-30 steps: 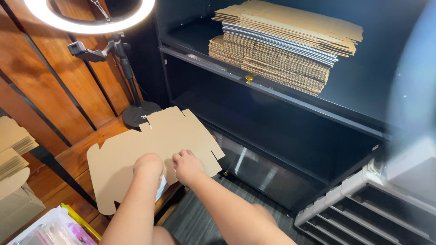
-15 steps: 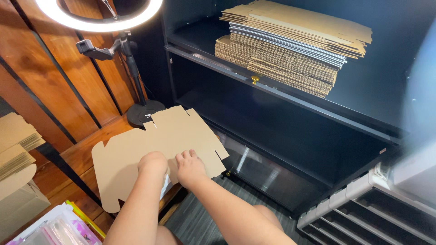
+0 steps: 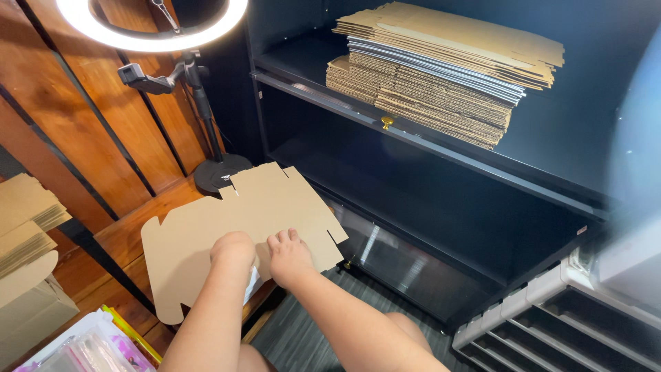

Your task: The person repeatedly takes flat cardboard pieces from a shelf, unfolds them, and folds them into a specific shape on their lap. The folded pieces are stacked on a wooden chair next to them.

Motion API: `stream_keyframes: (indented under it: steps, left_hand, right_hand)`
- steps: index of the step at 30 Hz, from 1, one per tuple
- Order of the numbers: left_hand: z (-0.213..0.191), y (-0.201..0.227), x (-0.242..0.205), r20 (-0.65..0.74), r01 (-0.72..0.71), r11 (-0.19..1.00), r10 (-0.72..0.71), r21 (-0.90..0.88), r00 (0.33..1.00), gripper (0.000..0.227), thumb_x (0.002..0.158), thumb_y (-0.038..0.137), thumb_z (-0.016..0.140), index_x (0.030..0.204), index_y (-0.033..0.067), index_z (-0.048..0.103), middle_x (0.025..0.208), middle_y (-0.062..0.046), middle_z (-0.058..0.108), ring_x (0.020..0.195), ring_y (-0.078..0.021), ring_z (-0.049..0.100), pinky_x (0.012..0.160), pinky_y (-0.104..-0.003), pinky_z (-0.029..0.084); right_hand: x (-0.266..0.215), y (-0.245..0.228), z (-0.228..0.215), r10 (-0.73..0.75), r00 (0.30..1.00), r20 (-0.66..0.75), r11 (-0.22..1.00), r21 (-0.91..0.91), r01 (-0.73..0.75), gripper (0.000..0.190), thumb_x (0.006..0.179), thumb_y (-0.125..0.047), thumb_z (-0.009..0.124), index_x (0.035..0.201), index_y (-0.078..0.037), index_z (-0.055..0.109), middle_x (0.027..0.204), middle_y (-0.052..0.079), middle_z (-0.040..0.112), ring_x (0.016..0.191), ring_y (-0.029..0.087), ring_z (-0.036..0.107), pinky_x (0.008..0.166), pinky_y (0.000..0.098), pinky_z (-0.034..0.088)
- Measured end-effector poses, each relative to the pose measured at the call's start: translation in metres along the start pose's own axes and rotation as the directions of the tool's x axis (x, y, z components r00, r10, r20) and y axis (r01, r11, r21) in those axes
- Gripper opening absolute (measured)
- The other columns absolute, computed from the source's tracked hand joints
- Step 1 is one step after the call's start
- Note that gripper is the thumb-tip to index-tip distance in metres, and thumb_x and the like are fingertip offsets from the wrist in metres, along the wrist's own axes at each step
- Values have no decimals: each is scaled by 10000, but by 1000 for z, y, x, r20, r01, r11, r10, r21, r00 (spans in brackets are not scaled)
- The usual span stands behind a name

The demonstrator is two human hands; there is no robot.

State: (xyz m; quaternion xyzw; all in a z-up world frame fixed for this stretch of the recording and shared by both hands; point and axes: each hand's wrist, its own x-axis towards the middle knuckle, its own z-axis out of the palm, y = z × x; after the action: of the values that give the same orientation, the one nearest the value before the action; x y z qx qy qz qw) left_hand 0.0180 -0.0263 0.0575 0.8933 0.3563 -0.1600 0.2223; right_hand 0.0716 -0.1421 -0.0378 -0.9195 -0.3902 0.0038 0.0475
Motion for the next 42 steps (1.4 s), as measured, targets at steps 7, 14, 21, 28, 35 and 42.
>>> stream_keyframes:
  steps: [7, 14, 21, 28, 35, 42]
  left_hand:
    - [8, -5, 10, -5, -8, 1000, 8, 10, 1000, 340, 888, 18, 562, 1139, -8, 789, 1181, -208, 754, 1252, -403, 648, 1019, -581, 524]
    - [11, -6, 20, -7, -3, 1000, 3, 4, 1000, 313, 834, -33, 637, 1091, -17, 813, 1122, -214, 768, 1219, -414, 666, 997, -587, 535]
    - [16, -10, 40, 8, -1, 1000, 1, 29, 1000, 297, 747, -57, 774, 1036, -2, 820, 1067, -222, 780, 1201, -434, 673, 990, -614, 519]
    - [13, -7, 35, 12, 11, 999, -12, 39, 1000, 267, 740, -55, 783, 992, 20, 832, 1067, -208, 784, 1204, -417, 676, 989, -606, 522]
    - [10, -9, 23, 7, -21, 998, 20, 53, 1000, 289, 815, -27, 688, 1069, 7, 819, 1137, -202, 776, 1242, -397, 662, 1013, -600, 523]
    - [-7, 1, -2, 16, -37, 971, 34, 238, 999, 373, 853, 55, 606, 1181, 51, 784, 1260, -156, 749, 1330, -330, 623, 1092, -563, 470]
  right_hand:
    - [2, 2, 6, -4, 1000, -13, 1000, -22, 3, 270, 1096, -261, 309, 1194, -99, 501, 1336, 160, 507, 1477, 451, 403, 1089, 473, 471]
    - [-4, 3, 2, -13, 1000, 4, 1000, 11, 13, 278, 1100, -266, 306, 1203, -94, 498, 1376, 164, 492, 1490, 456, 381, 1111, 496, 446]
    - [1, 6, 10, -13, 1000, -8, 1000, 12, 13, 281, 1094, -273, 312, 1211, -106, 506, 1389, 147, 493, 1482, 459, 392, 1100, 501, 452]
    - [-5, 3, 6, -11, 999, -36, 1000, 21, 12, 289, 1094, -273, 332, 1217, -92, 522, 1380, 153, 505, 1476, 457, 400, 1103, 507, 445]
    - [6, 20, 7, -78, 995, 56, 997, 3, 78, 305, 1082, -261, 389, 1268, -98, 567, 1439, 114, 520, 1499, 367, 397, 1204, 459, 349]
    - [-1, 87, -84, 46, 994, -101, 952, 305, -14, 257, 965, -304, 609, 1157, -210, 751, 1130, 135, 754, 1128, 380, 707, 959, 515, 567]
